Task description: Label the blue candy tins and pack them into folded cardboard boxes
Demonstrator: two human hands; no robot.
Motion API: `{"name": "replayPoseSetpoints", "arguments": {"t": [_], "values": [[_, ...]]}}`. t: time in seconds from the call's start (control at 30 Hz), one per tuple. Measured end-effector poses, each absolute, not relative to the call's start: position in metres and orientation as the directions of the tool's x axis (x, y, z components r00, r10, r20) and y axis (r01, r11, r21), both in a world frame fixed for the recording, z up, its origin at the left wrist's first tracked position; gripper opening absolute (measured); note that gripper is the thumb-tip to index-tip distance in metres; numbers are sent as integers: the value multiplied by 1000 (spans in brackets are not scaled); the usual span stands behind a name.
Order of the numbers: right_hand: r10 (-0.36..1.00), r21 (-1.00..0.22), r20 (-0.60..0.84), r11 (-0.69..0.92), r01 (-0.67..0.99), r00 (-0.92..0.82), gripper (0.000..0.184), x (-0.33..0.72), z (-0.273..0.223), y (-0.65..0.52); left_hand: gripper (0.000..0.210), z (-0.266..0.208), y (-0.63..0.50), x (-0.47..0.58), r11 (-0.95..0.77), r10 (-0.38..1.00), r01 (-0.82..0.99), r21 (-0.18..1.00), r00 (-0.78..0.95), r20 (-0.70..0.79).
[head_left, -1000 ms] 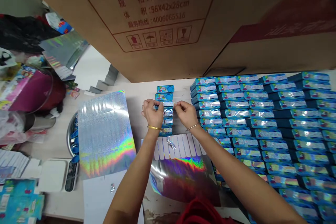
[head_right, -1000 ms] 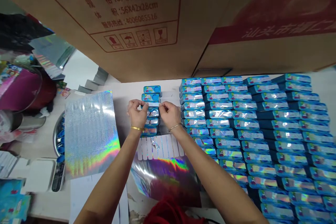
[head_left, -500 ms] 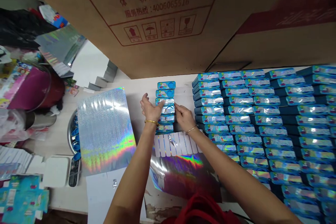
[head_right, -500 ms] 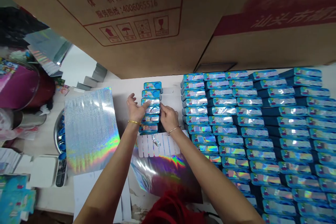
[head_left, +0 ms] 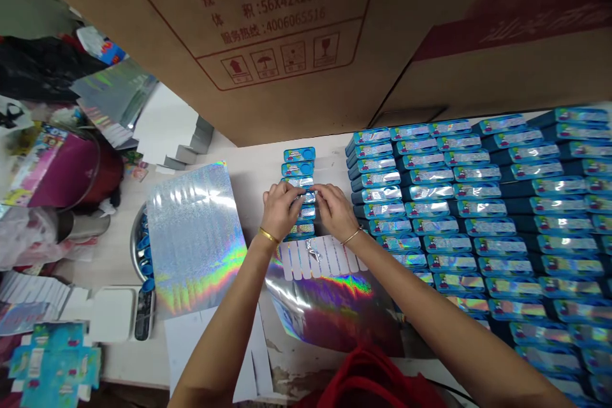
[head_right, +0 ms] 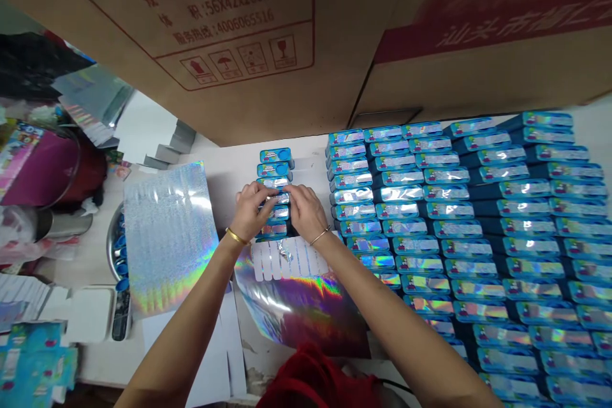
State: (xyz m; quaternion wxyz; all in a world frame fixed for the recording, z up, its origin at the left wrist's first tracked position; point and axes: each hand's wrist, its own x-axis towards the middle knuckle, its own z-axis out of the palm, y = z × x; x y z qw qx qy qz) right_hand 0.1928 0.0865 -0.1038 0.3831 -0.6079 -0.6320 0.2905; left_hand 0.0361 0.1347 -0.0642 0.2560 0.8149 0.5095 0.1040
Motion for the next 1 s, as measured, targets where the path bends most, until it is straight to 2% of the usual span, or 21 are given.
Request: {"name": "replayPoseSetpoints", "arguments": {"t": [0.13, 0.3, 0.6, 0.73, 0.83, 1.0], "values": [[992, -836, 83, 122, 535, -96, 28, 200, -105, 94, 18, -68, 147, 46, -378, 848, 801, 463, 501, -175], [985, -845, 28, 115, 522, -172, 32, 206, -101, 101, 10, -68, 152, 55, -336, 845, 841, 425, 469, -258], [989, -819, -26, 64, 570, -148, 33, 202, -93, 101, 14, -56, 142, 58, -423, 790, 801, 423, 555, -260], [989, -818, -55, 33, 574, -135, 34, 200, -93, 102, 13, -50, 138, 66, -423, 793, 822, 381, 539, -283], [988, -822, -58, 32, 568, -140, 32, 200, -92, 104, 10, -46, 138, 70, -332, 800, 836, 436, 495, -339], [988, -822, -62, 31, 569, -143, 34, 203, -91, 106, 9, -38, 141, 69, -136, 797, 727, 673, 484, -362]]}}
